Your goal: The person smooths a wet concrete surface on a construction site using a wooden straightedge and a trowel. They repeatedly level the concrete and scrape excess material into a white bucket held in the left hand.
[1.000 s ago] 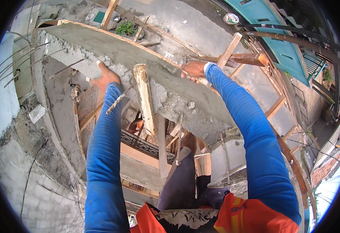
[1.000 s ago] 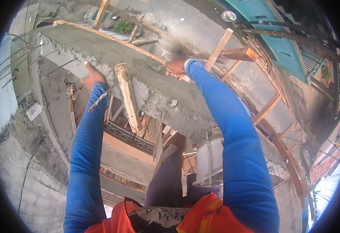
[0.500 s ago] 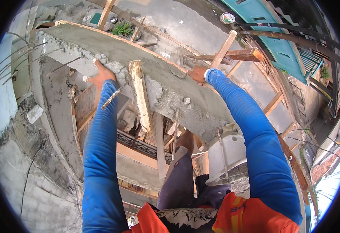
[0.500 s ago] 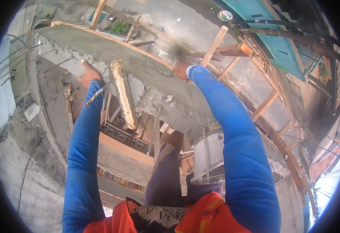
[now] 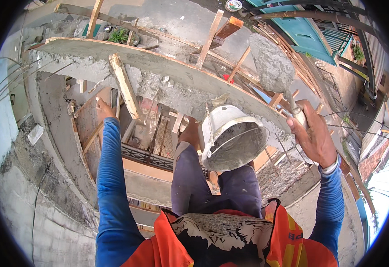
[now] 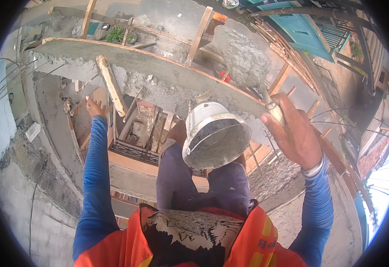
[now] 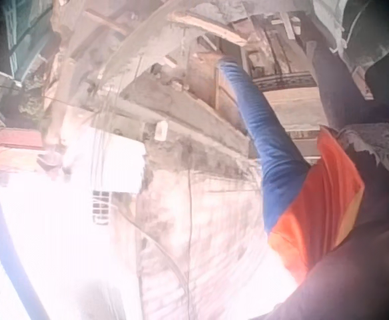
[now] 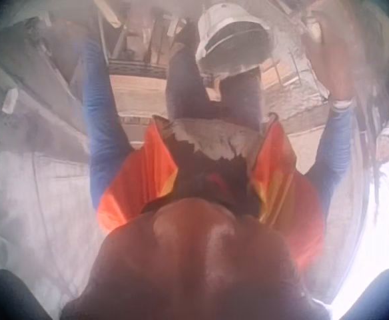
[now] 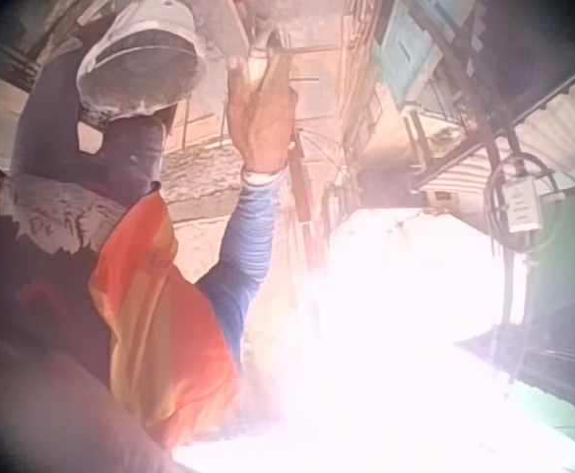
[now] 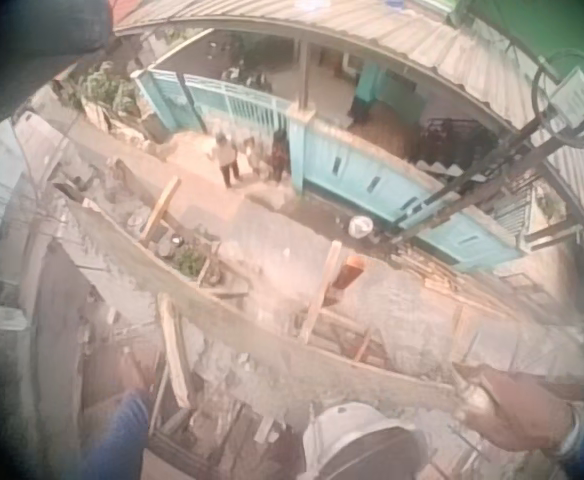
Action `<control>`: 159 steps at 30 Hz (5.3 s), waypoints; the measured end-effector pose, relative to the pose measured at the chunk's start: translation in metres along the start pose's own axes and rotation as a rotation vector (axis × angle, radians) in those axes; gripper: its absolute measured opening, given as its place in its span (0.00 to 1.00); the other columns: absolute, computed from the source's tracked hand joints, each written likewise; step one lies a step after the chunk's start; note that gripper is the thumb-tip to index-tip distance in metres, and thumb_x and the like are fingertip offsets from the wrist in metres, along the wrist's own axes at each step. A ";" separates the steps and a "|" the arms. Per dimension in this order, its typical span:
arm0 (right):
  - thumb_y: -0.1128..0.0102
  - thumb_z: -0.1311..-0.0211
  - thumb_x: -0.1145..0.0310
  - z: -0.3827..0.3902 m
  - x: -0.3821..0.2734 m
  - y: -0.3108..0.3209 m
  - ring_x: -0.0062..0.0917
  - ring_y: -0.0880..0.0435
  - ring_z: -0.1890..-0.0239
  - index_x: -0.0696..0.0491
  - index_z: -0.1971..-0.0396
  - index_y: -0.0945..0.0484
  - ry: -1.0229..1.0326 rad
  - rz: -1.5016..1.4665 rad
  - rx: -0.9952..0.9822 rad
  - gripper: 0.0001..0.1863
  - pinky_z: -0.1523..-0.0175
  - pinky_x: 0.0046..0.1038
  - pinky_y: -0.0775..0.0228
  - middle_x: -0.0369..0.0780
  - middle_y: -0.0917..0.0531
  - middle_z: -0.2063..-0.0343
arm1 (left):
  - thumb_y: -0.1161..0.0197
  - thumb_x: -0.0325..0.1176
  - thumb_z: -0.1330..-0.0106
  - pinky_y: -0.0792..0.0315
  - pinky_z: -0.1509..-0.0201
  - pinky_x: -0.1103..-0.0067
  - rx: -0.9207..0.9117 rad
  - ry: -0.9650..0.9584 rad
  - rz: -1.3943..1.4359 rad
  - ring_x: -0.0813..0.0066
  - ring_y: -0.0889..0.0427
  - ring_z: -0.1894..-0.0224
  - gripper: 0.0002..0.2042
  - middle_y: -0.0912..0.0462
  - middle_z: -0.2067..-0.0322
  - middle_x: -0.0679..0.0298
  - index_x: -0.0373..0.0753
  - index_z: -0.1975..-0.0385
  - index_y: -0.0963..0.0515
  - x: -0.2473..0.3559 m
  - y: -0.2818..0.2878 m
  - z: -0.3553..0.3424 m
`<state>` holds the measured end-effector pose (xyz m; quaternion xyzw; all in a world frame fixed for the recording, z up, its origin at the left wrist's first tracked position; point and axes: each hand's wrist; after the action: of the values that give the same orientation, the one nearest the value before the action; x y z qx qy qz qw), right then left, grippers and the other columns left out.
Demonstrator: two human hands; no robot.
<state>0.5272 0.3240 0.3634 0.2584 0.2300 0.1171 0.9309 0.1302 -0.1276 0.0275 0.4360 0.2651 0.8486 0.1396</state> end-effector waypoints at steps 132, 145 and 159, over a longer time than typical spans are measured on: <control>0.44 0.28 0.55 -0.396 0.016 -0.306 0.54 0.20 0.47 0.60 0.45 0.26 0.336 -0.191 -0.033 0.23 0.43 0.48 0.28 0.58 0.17 0.55 | 0.38 0.69 0.42 0.34 0.33 0.61 0.434 -0.345 -0.440 0.41 0.23 0.41 0.53 0.26 0.40 0.33 0.34 0.28 0.48 0.114 -0.098 -0.116; 0.41 0.30 0.49 -0.404 -0.012 -0.263 0.26 0.15 0.73 0.55 0.30 0.31 0.172 -0.318 -0.713 0.35 0.64 0.33 0.22 0.43 0.15 0.66 | 0.37 0.68 0.42 0.32 0.36 0.57 0.472 -0.299 -0.481 0.38 0.24 0.41 0.50 0.27 0.40 0.32 0.35 0.29 0.44 0.122 -0.107 -0.106; 0.42 0.29 0.47 -0.430 -0.073 -0.286 0.41 0.14 0.58 0.55 0.38 0.23 0.591 -0.170 -0.467 0.31 0.46 0.37 0.23 0.52 0.14 0.61 | 0.39 0.66 0.38 0.36 0.30 0.58 0.430 -0.303 -0.440 0.40 0.30 0.34 0.49 0.37 0.31 0.38 0.38 0.26 0.49 0.134 -0.107 -0.093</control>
<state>0.2819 0.2428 -0.0901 -0.0254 0.4761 0.1584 0.8646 -0.0223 -0.0079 0.0112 0.5092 0.5018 0.6484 0.2619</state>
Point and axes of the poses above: each hand's wrist, its own z-axis away from the middle knuckle, its own y-axis out of the back of the hand, x = y × z
